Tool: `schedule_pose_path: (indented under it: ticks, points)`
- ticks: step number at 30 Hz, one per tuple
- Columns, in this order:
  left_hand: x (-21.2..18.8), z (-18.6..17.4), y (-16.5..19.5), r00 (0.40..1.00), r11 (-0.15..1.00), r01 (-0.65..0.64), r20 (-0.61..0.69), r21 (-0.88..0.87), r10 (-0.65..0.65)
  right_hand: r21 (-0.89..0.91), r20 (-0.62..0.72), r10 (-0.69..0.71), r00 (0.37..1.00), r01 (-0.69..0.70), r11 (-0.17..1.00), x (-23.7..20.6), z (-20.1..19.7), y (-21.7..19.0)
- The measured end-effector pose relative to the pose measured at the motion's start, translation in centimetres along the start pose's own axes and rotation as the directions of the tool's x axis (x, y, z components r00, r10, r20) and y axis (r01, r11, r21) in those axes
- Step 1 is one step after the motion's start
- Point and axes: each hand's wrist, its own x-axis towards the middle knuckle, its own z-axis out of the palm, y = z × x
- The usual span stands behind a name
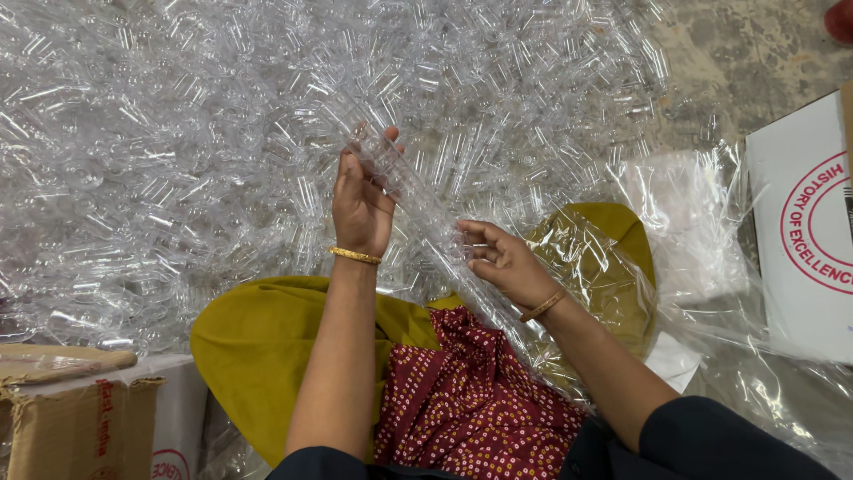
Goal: The person sits on the floor and counts clear plastic cups one at a time, stacking them into a bundle. They place the counted stack into a clear plastic bag beside them and continue counting more cups from the large pile spread on the floor.
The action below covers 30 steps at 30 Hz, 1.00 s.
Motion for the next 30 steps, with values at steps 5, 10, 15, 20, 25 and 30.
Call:
schedule_pose_path:
  ticks: [5, 10, 15, 20, 25, 30]
  points:
    - [-0.1, 0.1, -0.4, 1.000, 0.992, 0.004, 0.026, -0.129, -0.001, 0.030, 0.011, -0.026, 1.000, 0.025, 0.999, 0.0, 0.1, -0.2]
    - [-0.2, 0.2, -0.7, 1.000, 0.983, 0.022, 0.017, -0.182, -0.020, 0.070, -0.016, -0.023, 1.000, 0.024, 0.997, 0.1, 0.0, 0.4]
    - [-0.3, 0.8, -0.7, 0.997, 0.976, 0.029, 0.075, -0.214, -0.013, 0.061, -0.038, -0.025, 0.999, 0.027, 0.998, 0.4, -0.2, 1.1]
    - [-0.2, 0.8, -1.0, 0.997, 0.976, 0.017, 0.079, -0.215, 0.000, 0.012, 0.000, 0.010, 1.000, -0.010, 1.000, 0.2, -0.1, 0.7]
    - [-0.3, 1.9, -1.2, 0.998, 0.987, 0.035, 0.060, -0.156, -0.026, -0.068, 0.014, 0.071, 0.997, -0.070, 0.995, -0.4, 0.4, -0.3]
    - [-0.7, 4.6, -1.2, 0.977, 0.986, 0.061, 0.193, 0.153, -0.091, -0.447, -0.082, -0.124, 0.989, 0.075, 0.892, -1.3, -0.7, -0.5]
